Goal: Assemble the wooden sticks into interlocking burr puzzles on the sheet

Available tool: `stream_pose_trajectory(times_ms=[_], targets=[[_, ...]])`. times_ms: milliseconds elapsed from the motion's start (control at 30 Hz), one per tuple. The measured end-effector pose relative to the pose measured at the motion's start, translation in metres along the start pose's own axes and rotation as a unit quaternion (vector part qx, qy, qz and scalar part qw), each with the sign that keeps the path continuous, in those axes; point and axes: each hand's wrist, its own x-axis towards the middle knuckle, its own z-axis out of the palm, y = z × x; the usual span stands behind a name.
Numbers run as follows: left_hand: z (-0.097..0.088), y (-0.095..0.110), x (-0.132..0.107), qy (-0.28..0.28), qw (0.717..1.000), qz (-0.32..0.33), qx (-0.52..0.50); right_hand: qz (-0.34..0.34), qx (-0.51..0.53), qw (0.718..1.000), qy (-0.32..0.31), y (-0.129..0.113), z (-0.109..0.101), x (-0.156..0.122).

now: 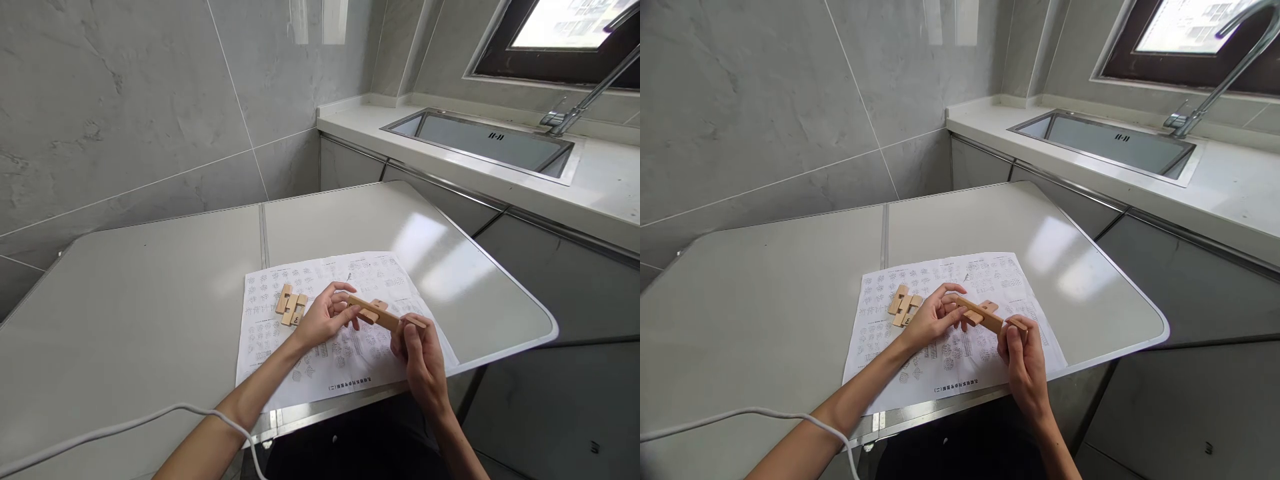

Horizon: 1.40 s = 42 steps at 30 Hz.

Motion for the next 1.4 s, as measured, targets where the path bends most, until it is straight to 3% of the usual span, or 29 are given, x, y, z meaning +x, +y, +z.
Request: stream_pose_trajectory(times_ms=[200, 367, 600, 933, 1200, 1400], targets=[[-0.005, -0.002, 0.004, 0.026, 0.998, 0.005, -0.063, -0.001, -0.039, 0.999, 0.009, -0.003, 0.0, 0.0], [-0.006, -0.004, 0.005, 0.049, 0.991, 0.007, -0.124, 0.002, -0.001, 1.0, 0.011, 0.0, -0.002, 0.001], [-0.005, 0.001, 0.003, 0.077, 0.986, -0.033, -0.145, 0.018, 0.013, 1.0, 0.009, 0.003, -0.004, -0.001], [-0.004, 0.003, -0.001, -0.015, 0.994, -0.054, -0.091, 0.043, 0.043, 0.998, -0.025, 0.004, -0.01, -0.002], [-0.002, 0.007, -0.001, -0.073, 0.996, -0.051, -0.01, 0.033, 0.018, 0.989, -0.145, 0.013, -0.022, -0.005], [-0.001, 0.007, -0.002, -0.097, 0.994, -0.042, 0.024, 0.008, -0.033, 0.978, -0.203, 0.003, -0.018, 0.001]])
